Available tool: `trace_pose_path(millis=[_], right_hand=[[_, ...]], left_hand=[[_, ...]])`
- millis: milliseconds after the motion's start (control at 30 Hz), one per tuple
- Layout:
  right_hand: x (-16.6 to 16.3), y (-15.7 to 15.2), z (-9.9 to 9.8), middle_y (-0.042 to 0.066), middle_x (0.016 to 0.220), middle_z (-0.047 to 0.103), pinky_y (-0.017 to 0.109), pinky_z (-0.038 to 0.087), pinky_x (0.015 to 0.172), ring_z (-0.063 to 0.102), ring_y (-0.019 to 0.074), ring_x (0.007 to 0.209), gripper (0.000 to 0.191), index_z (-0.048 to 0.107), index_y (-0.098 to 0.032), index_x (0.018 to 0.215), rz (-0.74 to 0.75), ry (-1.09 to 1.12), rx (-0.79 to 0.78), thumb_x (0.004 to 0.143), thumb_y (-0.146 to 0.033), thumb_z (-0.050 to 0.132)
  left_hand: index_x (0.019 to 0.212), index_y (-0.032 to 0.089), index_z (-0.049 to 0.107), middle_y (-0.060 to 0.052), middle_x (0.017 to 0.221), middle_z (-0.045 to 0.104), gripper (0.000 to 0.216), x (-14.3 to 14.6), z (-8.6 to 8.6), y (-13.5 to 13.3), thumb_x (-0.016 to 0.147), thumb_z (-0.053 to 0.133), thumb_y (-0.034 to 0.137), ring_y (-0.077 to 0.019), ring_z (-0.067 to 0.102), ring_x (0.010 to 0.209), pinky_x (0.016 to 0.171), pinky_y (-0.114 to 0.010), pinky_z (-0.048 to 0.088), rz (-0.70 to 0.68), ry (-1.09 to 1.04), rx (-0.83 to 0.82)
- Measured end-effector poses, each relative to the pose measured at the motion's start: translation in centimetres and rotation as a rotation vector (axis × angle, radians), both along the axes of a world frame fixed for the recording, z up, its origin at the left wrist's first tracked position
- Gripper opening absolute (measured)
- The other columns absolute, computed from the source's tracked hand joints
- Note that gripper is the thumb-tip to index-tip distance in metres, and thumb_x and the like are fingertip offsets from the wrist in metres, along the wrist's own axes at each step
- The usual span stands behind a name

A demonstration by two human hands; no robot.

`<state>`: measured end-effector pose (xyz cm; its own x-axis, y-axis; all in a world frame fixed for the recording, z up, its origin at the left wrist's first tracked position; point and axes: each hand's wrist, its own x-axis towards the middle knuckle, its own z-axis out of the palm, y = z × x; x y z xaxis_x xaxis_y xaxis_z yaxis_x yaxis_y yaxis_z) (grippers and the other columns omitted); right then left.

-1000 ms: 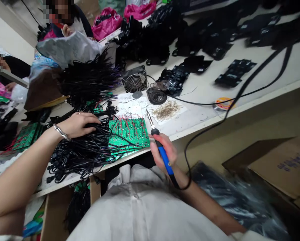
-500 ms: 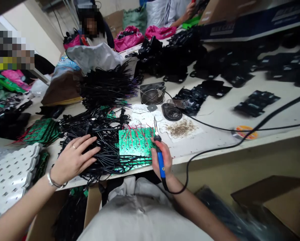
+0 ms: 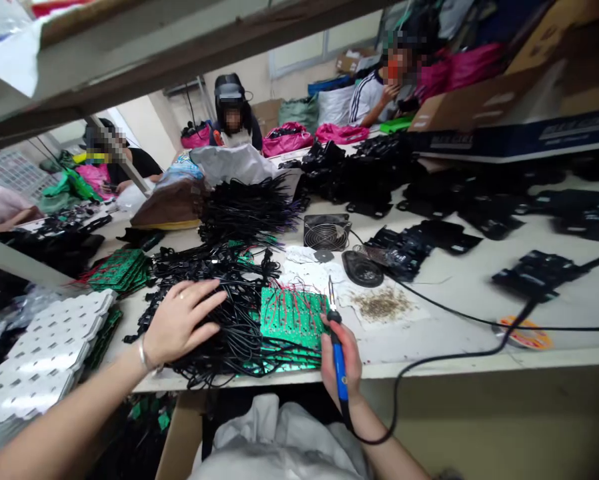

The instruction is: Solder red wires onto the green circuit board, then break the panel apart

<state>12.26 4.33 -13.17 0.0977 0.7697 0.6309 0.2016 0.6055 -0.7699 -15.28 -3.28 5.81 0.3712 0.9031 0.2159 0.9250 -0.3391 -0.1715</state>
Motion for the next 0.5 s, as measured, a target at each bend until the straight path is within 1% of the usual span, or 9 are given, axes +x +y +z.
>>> trace_pose_path(millis=[33,67,100,167,267,333,400,500], right_hand=[[0.0,0.0,-0.1,0.012,0.109,0.065,0.047,0.052,0.091,0.062,0.0245,0.105,0.032,0.055,-0.02,0.117,-0.002,0.002,-0.004,0.085,-0.019,0.056],[0.0,-0.1,-0.2,0.012,0.11,0.065,0.047,0.052,0.091,0.062,0.0247,0.106,0.031,0.055,-0.02,0.116,-0.005,0.006,-0.012,0.085,-0.02,0.056],[0.0,-0.1,-0.3,0.013,0.11,0.065,0.048,0.051,0.092,0.062,0.0248,0.106,0.031,0.055,-0.019,0.116,-0.005,0.009,-0.023,0.085,-0.02,0.056],[0.1,-0.2,-0.4,0.012,0.11,0.065,0.048,0.05,0.092,0.062,0.0249,0.106,0.031,0.055,-0.019,0.116,0.006,0.015,-0.047,0.085,-0.021,0.056],[0.1,-0.1,-0.5,0.012,0.109,0.065,0.049,0.05,0.092,0.062,0.0255,0.105,0.03,0.055,-0.02,0.115,0.017,0.037,-0.07,0.085,-0.023,0.056],[0.1,0.0,-0.6,0.012,0.109,0.066,0.05,0.05,0.092,0.062,0.0261,0.105,0.029,0.056,-0.02,0.114,0.011,0.056,-0.085,0.085,-0.025,0.056],[0.0,0.2,-0.7,0.012,0.109,0.066,0.051,0.049,0.093,0.062,0.0269,0.106,0.03,0.056,-0.02,0.113,0.013,0.067,-0.104,0.084,-0.028,0.057],[0.0,0.1,-0.7,0.012,0.11,0.066,0.051,0.047,0.095,0.062,0.0275,0.107,0.032,0.056,-0.02,0.114,0.04,0.102,-0.137,0.084,-0.03,0.057]], left_hand=[[0.131,0.025,0.051,-0.01,0.138,0.051,0.045,-0.1,0.5,0.9,0.09,0.045,0.041,-0.0254,0.047,0.126,0.104,-0.046,0.034,-0.012,-0.002,-0.037],[0.128,0.026,0.055,-0.009,0.137,0.052,0.042,-0.2,0.5,1.5,0.09,0.046,0.042,-0.0251,0.045,0.127,0.105,-0.045,0.034,-0.013,0.0,-0.078],[0.124,0.028,0.058,-0.007,0.136,0.053,0.039,-0.2,0.3,1.9,0.09,0.046,0.042,-0.0248,0.044,0.129,0.106,-0.045,0.033,-0.005,0.003,-0.116],[0.119,0.032,0.061,-0.003,0.134,0.055,0.034,-0.1,-1.0,1.7,0.09,0.046,0.04,-0.0243,0.043,0.128,0.109,-0.048,0.029,0.049,-0.005,-0.13],[0.119,0.037,0.06,0.002,0.135,0.055,0.033,0.5,-3.5,0.0,0.088,0.049,0.036,-0.0257,0.043,0.127,0.11,-0.052,0.024,0.174,-0.042,-0.028],[0.119,0.039,0.059,0.003,0.134,0.055,0.034,1.0,-4.4,-0.9,0.086,0.051,0.035,-0.026,0.044,0.126,0.11,-0.053,0.024,0.223,-0.064,0.035],[0.118,0.039,0.06,0.004,0.132,0.057,0.033,1.3,-4.7,-1.3,0.086,0.052,0.034,-0.0253,0.046,0.124,0.109,-0.053,0.026,0.238,-0.077,0.061],[0.117,0.038,0.061,0.003,0.131,0.058,0.032,1.4,-4.4,-1.1,0.088,0.049,0.034,-0.0246,0.047,0.122,0.109,-0.052,0.026,0.241,-0.083,0.063]])
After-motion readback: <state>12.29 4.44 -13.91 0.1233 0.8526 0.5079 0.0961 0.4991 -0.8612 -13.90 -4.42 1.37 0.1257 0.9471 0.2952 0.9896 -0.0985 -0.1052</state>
